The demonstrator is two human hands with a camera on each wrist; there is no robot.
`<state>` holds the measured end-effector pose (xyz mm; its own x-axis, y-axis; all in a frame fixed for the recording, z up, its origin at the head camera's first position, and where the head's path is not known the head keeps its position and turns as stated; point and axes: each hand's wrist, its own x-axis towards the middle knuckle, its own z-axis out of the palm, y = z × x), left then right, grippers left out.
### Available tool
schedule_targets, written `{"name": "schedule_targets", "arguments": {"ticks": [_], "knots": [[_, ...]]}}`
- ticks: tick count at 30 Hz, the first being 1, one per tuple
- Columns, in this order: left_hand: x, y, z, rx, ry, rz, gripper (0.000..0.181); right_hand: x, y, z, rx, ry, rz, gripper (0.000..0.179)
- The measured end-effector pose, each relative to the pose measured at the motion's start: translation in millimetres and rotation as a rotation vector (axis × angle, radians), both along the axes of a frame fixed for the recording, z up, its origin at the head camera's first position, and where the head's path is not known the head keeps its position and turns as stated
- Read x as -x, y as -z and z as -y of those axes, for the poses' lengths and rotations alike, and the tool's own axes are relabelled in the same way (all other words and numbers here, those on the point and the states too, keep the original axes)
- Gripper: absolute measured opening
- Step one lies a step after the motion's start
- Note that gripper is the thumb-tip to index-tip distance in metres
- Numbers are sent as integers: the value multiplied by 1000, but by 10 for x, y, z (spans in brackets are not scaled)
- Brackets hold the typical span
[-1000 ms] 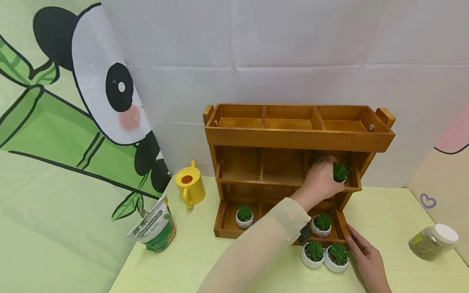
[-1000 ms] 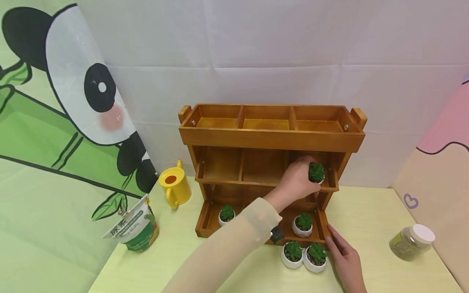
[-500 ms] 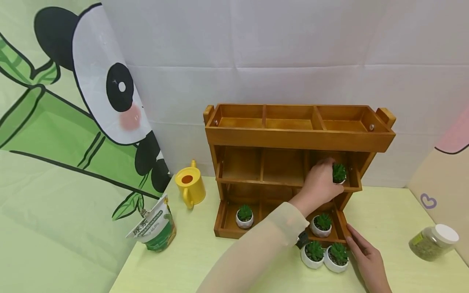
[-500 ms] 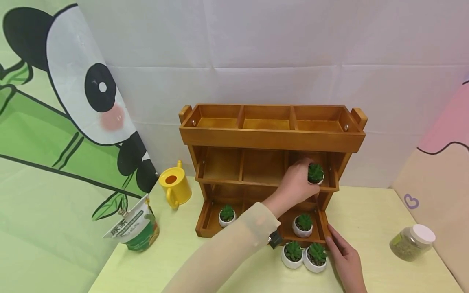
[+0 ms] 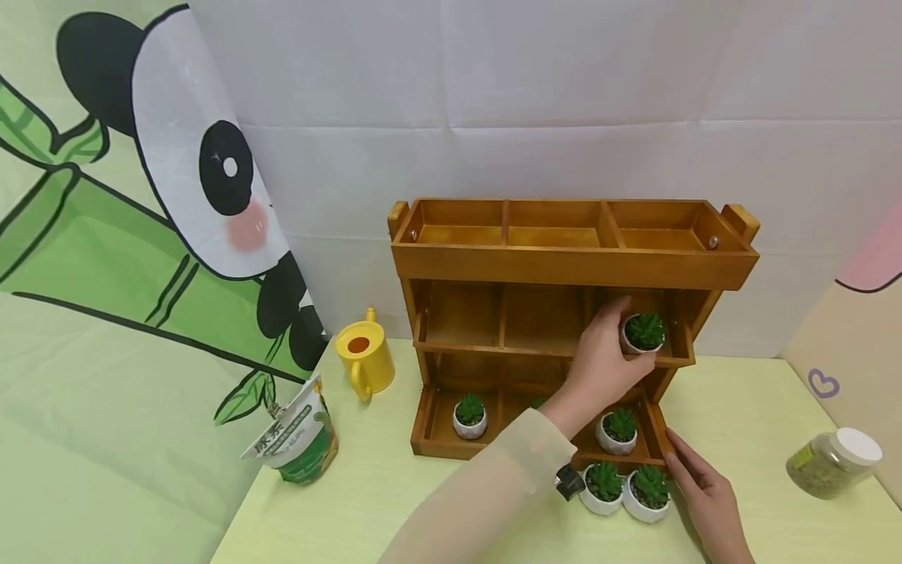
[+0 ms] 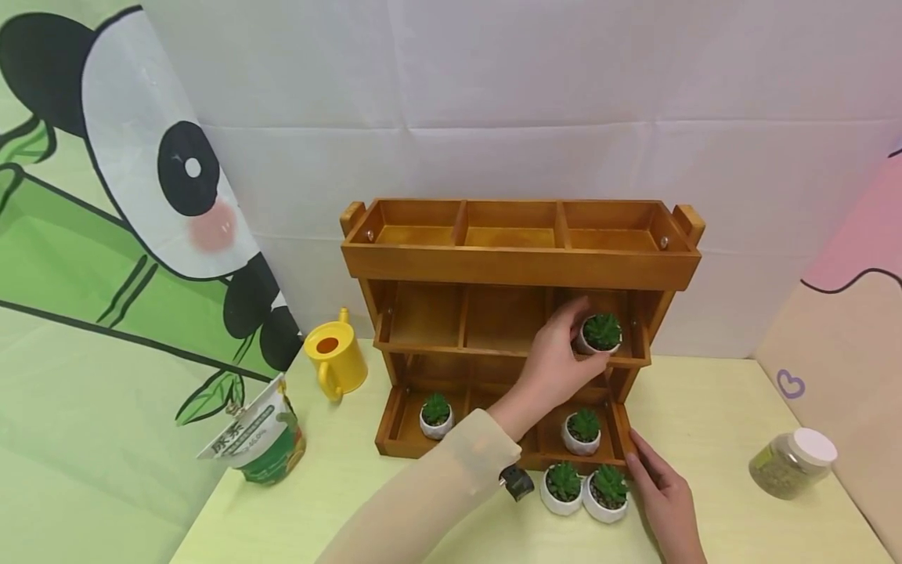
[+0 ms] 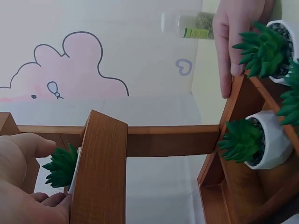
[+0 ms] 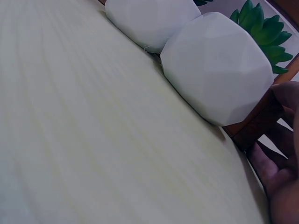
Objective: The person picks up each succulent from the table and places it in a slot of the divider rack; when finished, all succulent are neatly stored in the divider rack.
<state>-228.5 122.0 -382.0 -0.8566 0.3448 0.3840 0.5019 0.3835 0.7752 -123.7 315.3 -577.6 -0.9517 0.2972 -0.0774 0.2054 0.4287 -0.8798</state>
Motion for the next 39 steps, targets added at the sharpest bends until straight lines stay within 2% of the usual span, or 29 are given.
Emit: {"name": "schedule_targets", "arguments": {"ticks": [10, 20, 30, 35, 39], "knots": [[-205, 139, 160, -118, 79, 8, 76, -2, 15, -14, -2, -1, 4, 67], [-325, 281, 294, -233, 182, -22, 72, -13, 20, -7, -7, -1, -10, 65], [-443, 472, 439, -244, 222, -46, 59, -6, 49, 0, -4, 2, -9, 64], [-515, 591, 501, -226, 230, -18, 56, -15, 33, 6, -14, 3, -48, 61], [-566, 749, 524, -210, 228, 27, 53, -20, 12, 8, -14, 0, -84, 59]]}}
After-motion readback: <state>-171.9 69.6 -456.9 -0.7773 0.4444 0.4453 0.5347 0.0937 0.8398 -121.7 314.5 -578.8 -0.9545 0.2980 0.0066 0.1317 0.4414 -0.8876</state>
